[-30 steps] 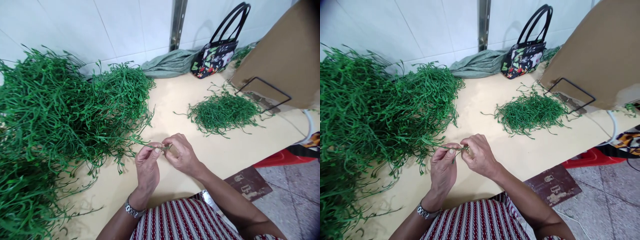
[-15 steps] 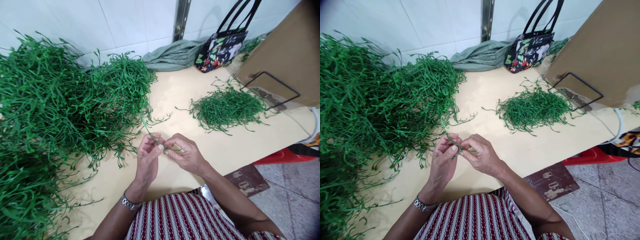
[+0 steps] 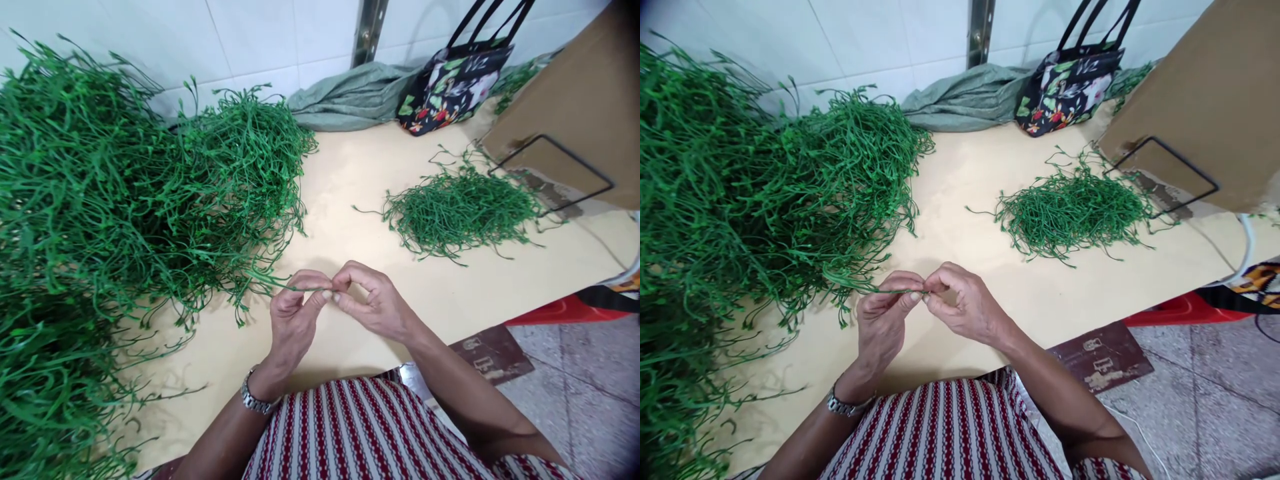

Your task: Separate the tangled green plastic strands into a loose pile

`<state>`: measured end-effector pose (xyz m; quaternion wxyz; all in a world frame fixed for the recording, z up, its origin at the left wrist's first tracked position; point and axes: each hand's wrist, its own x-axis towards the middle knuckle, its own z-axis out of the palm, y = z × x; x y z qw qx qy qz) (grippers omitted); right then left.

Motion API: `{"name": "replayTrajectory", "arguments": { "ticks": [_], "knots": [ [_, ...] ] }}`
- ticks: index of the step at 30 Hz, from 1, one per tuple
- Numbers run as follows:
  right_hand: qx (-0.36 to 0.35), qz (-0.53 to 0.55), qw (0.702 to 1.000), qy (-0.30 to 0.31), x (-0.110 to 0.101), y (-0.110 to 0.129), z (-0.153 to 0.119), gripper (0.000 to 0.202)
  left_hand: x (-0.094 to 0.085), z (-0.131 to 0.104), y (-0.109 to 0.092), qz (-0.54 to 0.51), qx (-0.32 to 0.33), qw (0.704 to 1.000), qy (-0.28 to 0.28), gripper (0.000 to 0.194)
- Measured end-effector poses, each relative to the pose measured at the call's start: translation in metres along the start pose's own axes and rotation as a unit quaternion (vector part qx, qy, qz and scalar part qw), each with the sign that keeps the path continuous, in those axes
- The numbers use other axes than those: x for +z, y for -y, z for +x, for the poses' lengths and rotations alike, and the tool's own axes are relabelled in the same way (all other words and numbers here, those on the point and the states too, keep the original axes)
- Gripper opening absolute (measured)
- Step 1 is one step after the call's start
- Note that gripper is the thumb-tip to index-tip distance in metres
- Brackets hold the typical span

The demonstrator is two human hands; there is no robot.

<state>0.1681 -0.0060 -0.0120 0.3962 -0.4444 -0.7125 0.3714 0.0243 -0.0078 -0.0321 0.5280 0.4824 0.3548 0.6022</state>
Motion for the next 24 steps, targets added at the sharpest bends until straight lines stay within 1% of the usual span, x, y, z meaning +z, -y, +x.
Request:
{"name": "replayTrajectory", "arguments": {
  "ticks": [3,6,10,13,15,17,19,21,22,24],
  "knots": [
    [-0.062,-0.051,0.996,-0.045,0.005,-0.003,-0.001,0.011,-0.002,-0.001,0.002,0.029,0.034,0.999,0.013,0.016],
    [-0.093,-0.084,0.990,-0.069,0.009,-0.003,-0.003,0.012,-0.003,0.000,0.000,0.083,0.048,0.995,0.032,0.015],
    [-0.094,-0.127,0.985,-0.065,0.013,-0.002,-0.005,0.009,-0.001,0.001,-0.006,0.168,0.074,0.982,0.048,0.013],
    [-0.095,-0.179,0.977,-0.063,0.015,-0.008,-0.005,0.010,0.001,-0.003,-0.009,0.203,0.099,0.973,0.049,0.014],
    [-0.078,-0.210,0.972,-0.067,0.014,-0.014,-0.004,0.012,0.001,-0.005,-0.009,0.199,0.085,0.974,0.059,0.011],
    [-0.048,-0.213,0.974,-0.066,0.009,-0.021,-0.004,0.013,0.001,-0.006,-0.008,0.158,0.037,0.985,0.056,0.007],
    [-0.030,-0.159,0.985,-0.058,0.003,-0.023,-0.003,0.014,0.000,-0.004,-0.005,0.081,-0.015,0.996,0.032,0.006],
    [-0.020,-0.055,0.997,-0.051,-0.003,-0.022,-0.003,0.013,-0.001,-0.001,-0.002,0.011,-0.041,0.999,0.009,0.007],
    [-0.007,0.005,0.999,-0.047,-0.004,-0.020,-0.003,0.011,-0.001,0.001,0.000,-0.011,-0.047,0.999,0.006,0.008],
    [0.038,0.119,0.992,-0.035,-0.004,-0.016,-0.004,0.006,0.000,0.003,0.002,-0.035,-0.061,0.997,0.000,0.007]
  ]
}}
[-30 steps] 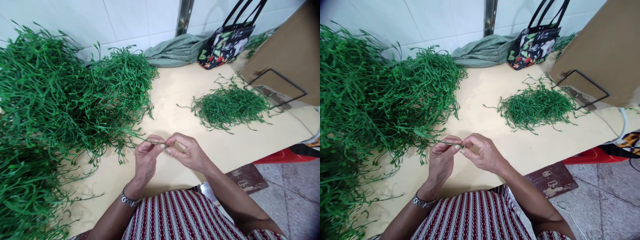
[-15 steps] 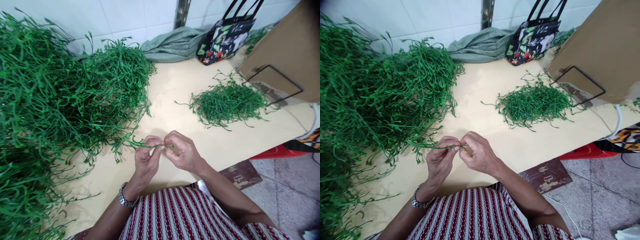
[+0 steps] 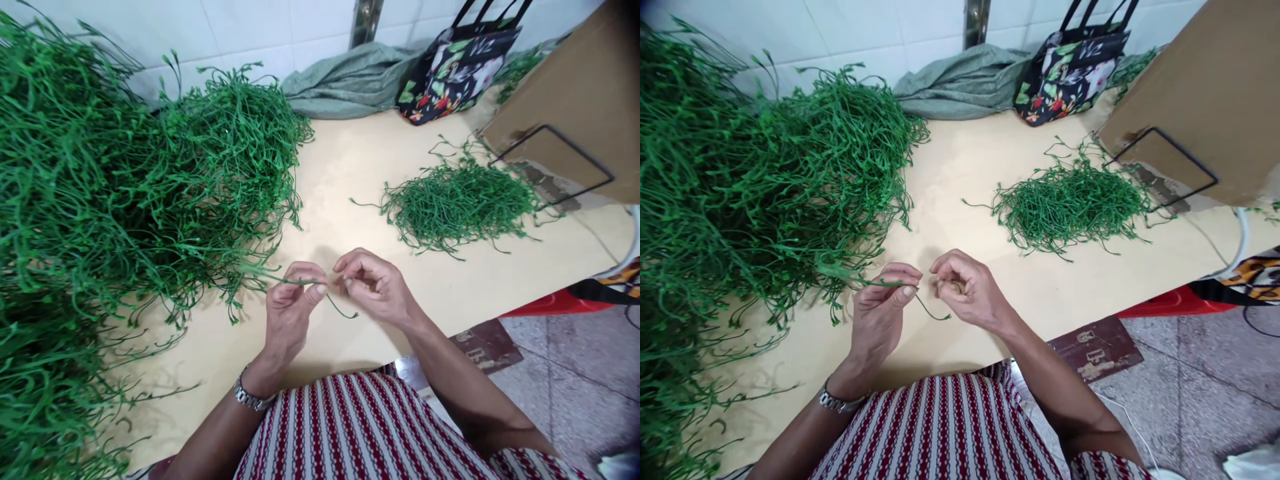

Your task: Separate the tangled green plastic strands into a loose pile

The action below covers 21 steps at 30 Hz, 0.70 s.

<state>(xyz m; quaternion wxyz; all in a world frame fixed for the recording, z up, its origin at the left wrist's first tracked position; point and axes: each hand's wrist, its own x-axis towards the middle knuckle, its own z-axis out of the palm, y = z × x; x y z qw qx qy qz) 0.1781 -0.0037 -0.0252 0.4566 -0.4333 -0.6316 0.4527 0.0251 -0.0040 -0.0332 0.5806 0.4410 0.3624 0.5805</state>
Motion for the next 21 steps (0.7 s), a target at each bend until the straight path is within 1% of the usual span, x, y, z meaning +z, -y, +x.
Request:
{"name": "replayTrajectory", "arguments": {
  "ticks": [2,4,7,8,10,11,13,15,18,21],
  "knots": [
    [0.058,0.084,0.995,0.004,0.006,0.002,-0.002,0.003,0.002,0.001,0.001,-0.019,-0.017,1.000,-0.019,0.006],
    [0.095,0.150,0.984,0.022,0.014,0.003,-0.004,0.014,0.004,0.000,0.003,-0.036,-0.025,0.998,-0.038,0.005],
    [0.114,0.228,0.965,0.067,0.024,0.002,-0.006,0.027,0.006,-0.002,0.004,-0.051,-0.023,0.997,-0.050,0.006],
    [0.118,0.248,0.959,0.072,0.027,0.001,-0.007,0.027,0.006,-0.002,0.004,-0.056,-0.024,0.997,-0.049,0.006],
    [0.132,0.270,0.952,0.061,0.029,0.001,-0.008,0.025,0.007,-0.004,0.004,-0.073,-0.037,0.996,-0.035,0.007],
    [0.139,0.269,0.952,0.051,0.029,0.001,-0.008,0.025,0.007,-0.004,0.003,-0.084,-0.049,0.995,-0.027,0.007],
    [0.143,0.236,0.960,0.034,0.028,0.001,-0.009,0.026,0.008,-0.005,0.002,-0.104,-0.071,0.992,-0.017,0.006],
    [0.124,0.182,0.975,0.020,0.026,0.002,-0.009,0.025,0.010,-0.005,-0.001,-0.116,-0.089,0.989,-0.022,0.006],
    [0.051,0.096,0.994,-0.005,0.026,0.002,-0.010,0.016,0.014,-0.004,-0.005,-0.135,-0.119,0.983,-0.036,0.010],
    [-0.041,-0.005,0.998,-0.043,0.028,0.003,-0.011,0.006,0.018,-0.003,-0.007,-0.159,-0.135,0.977,-0.039,0.013]
  ]
}}
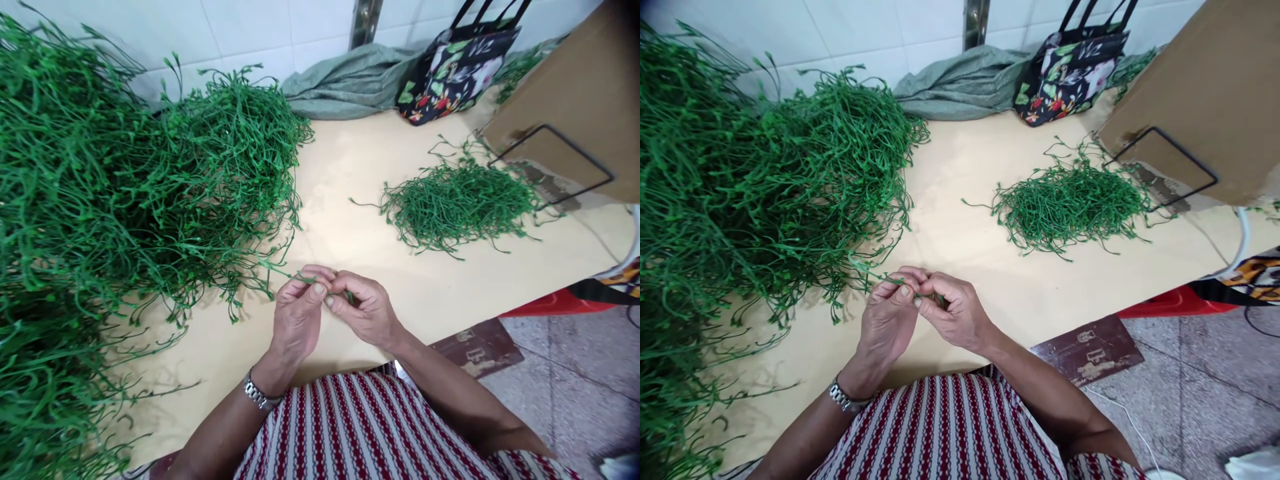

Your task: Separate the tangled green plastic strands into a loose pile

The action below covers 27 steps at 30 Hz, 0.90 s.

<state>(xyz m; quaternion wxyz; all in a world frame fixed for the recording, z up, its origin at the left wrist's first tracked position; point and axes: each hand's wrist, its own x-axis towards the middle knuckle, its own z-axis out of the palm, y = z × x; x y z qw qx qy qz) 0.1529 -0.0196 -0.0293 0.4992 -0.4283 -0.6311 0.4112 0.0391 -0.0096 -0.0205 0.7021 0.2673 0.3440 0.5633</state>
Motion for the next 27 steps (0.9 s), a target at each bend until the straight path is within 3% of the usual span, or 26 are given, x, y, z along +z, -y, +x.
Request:
{"name": "replayTrajectory", "arguments": {
  "ticks": [6,13,18,22,27],
  "knots": [
    [-0.088,-0.111,0.989,-0.050,0.006,0.003,0.000,0.009,0.004,-0.004,0.004,-0.010,0.031,0.999,-0.007,0.014],
    [-0.066,-0.164,0.982,-0.061,0.007,0.002,0.000,0.012,-0.003,-0.005,0.016,0.086,0.119,0.989,-0.014,0.002],
    [-0.031,-0.156,0.986,-0.058,0.008,0.003,0.001,0.013,-0.009,-0.004,0.018,0.172,0.159,0.972,-0.017,0.004],
    [-0.044,-0.142,0.987,-0.061,0.006,0.001,0.005,0.013,-0.006,0.001,0.014,0.108,0.097,0.988,-0.044,0.006],
    [-0.139,-0.203,0.964,-0.100,0.003,-0.003,0.007,0.008,-0.001,0.005,0.006,0.048,0.026,0.996,-0.066,0.018]
  ]
}}
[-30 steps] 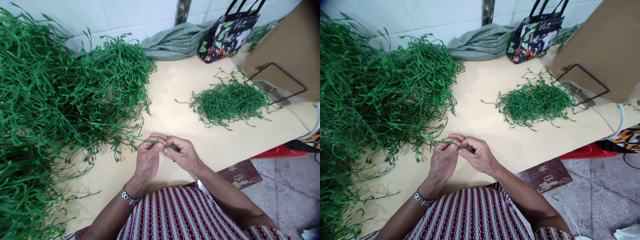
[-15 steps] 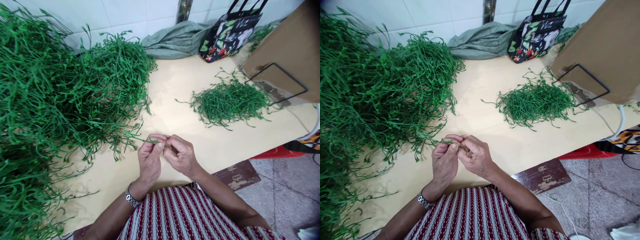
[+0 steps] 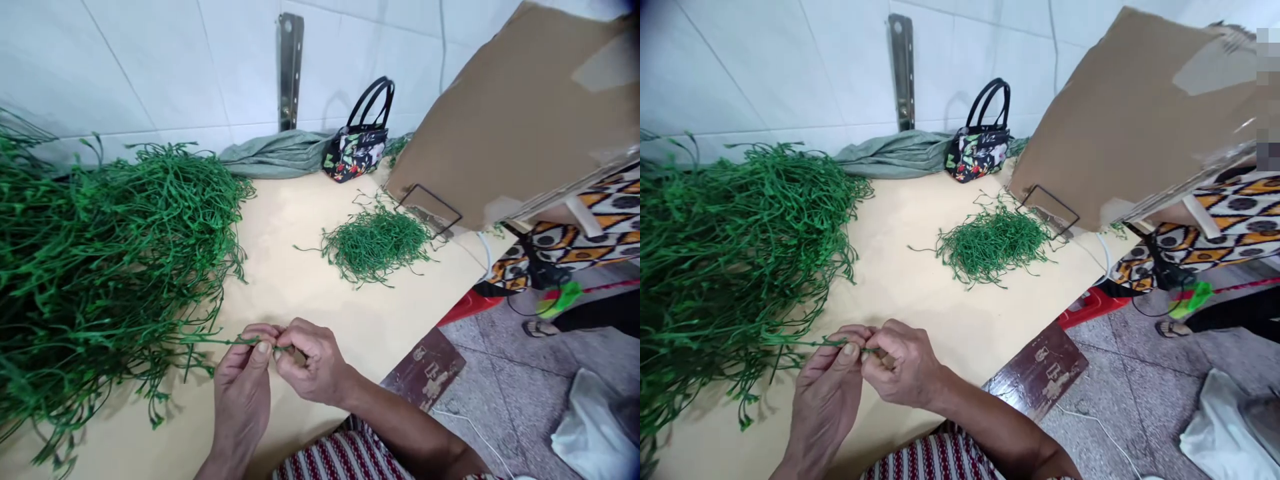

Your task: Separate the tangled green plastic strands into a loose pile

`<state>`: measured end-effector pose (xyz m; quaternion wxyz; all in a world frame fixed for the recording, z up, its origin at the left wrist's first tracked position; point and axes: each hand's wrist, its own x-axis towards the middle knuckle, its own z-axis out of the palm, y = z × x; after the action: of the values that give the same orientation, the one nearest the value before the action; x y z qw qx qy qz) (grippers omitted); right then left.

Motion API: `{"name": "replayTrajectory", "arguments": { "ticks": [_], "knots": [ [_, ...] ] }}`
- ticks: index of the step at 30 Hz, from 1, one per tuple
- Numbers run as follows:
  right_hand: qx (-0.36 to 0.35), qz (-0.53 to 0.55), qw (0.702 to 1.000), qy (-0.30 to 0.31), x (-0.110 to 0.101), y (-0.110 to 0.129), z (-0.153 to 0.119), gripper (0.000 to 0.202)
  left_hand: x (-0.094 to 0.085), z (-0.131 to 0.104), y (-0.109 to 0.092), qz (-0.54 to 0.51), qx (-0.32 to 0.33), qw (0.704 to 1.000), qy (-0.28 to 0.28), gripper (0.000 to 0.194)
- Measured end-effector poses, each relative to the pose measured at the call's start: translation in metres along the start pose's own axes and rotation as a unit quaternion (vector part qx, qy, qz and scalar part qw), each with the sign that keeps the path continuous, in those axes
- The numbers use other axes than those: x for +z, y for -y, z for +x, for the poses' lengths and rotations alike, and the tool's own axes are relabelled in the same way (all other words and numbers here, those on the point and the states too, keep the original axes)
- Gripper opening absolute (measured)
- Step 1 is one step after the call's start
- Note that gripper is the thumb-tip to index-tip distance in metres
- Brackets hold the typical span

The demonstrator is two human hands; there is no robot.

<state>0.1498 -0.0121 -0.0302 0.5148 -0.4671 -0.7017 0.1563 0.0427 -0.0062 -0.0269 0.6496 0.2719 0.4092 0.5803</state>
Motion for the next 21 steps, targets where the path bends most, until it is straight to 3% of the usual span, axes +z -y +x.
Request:
{"name": "replayTrajectory", "arguments": {
  "ticks": [6,10,14,21],
  "knots": [
    [-0.101,-0.173,0.980,0.006,-0.003,-0.003,-0.002,0.020,-0.007,0.002,-0.001,0.055,-0.089,0.994,-0.016,0.027],
    [-0.137,-0.237,0.962,0.025,-0.005,-0.006,-0.005,0.024,-0.008,0.003,-0.002,0.085,-0.043,0.995,-0.024,0.020],
    [-0.120,-0.222,0.966,0.051,-0.009,-0.004,-0.009,0.022,-0.002,-0.001,-0.004,0.055,-0.039,0.996,-0.052,0.016],
    [-0.071,-0.089,0.990,0.083,-0.008,-0.001,-0.006,0.015,0.001,-0.006,0.000,-0.091,-0.098,0.989,-0.056,0.021]
  ]
}}
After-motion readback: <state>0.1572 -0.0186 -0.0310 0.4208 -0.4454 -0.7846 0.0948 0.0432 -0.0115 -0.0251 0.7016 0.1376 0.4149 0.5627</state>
